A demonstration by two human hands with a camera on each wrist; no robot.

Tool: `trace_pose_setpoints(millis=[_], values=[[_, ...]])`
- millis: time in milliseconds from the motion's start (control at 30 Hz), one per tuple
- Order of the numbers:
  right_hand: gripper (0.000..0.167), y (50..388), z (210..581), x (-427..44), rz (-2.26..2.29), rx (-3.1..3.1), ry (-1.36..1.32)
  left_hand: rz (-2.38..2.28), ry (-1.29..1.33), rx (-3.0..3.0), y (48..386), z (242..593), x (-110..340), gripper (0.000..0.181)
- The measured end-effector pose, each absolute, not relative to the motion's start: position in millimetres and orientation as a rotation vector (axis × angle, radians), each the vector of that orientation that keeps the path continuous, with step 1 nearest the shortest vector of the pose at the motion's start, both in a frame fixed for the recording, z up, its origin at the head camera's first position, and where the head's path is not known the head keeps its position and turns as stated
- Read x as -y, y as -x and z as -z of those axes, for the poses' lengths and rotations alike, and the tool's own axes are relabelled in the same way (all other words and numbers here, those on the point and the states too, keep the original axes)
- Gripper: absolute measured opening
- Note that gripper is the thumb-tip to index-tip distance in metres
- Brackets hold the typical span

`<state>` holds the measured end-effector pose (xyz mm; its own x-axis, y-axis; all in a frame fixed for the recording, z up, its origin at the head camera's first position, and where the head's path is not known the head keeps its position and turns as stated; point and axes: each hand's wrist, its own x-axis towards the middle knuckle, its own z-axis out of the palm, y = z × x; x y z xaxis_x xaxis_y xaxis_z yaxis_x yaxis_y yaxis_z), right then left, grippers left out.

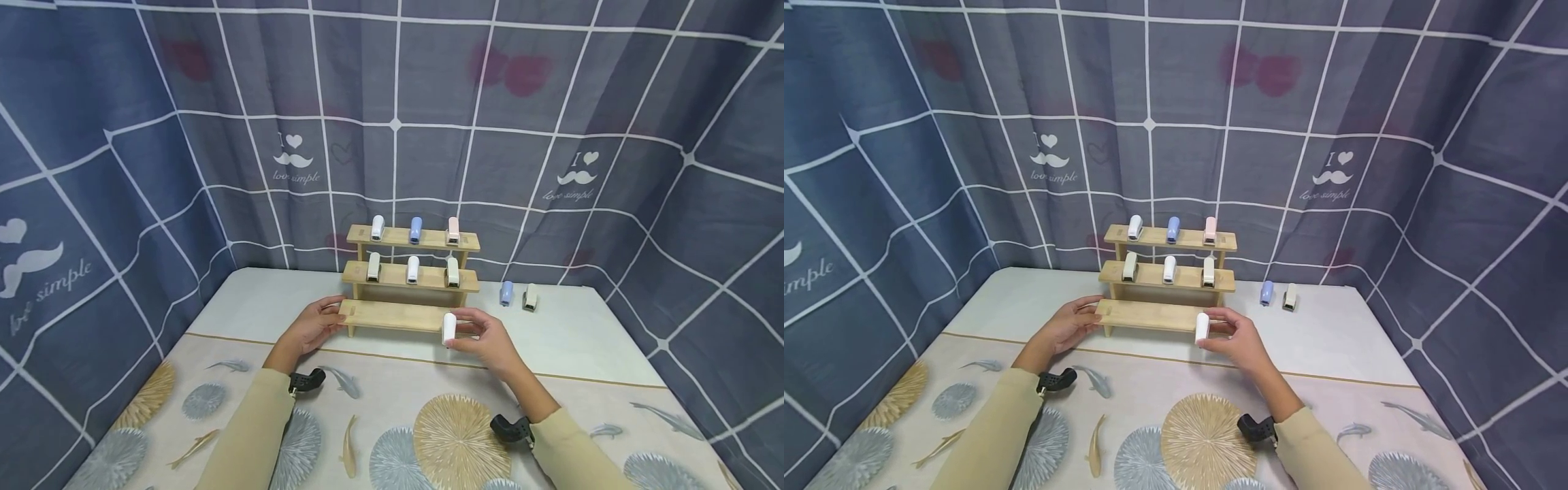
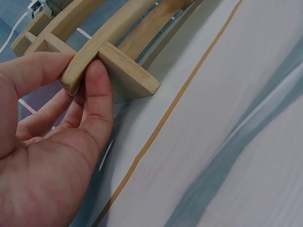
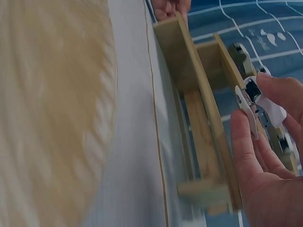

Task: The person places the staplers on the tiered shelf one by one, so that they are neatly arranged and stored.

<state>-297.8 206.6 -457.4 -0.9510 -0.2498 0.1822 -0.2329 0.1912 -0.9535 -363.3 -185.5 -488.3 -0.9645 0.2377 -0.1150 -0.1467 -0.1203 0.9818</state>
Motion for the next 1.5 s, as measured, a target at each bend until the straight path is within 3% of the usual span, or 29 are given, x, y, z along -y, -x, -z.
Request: trace_pose_setpoints(millis=[833,1500], values=[[0.062,337.6,450.0,-97.1,1.904,-2.233,0.527,-2.196,-0.143,-1.822,362.0,490.2,187.8,0.069],[0.054,360.7,449.5,-54.5,1.761,-2.490,0.589,-2.194,-0.134,-1.820,361.4,488.5,188.1,0.069]])
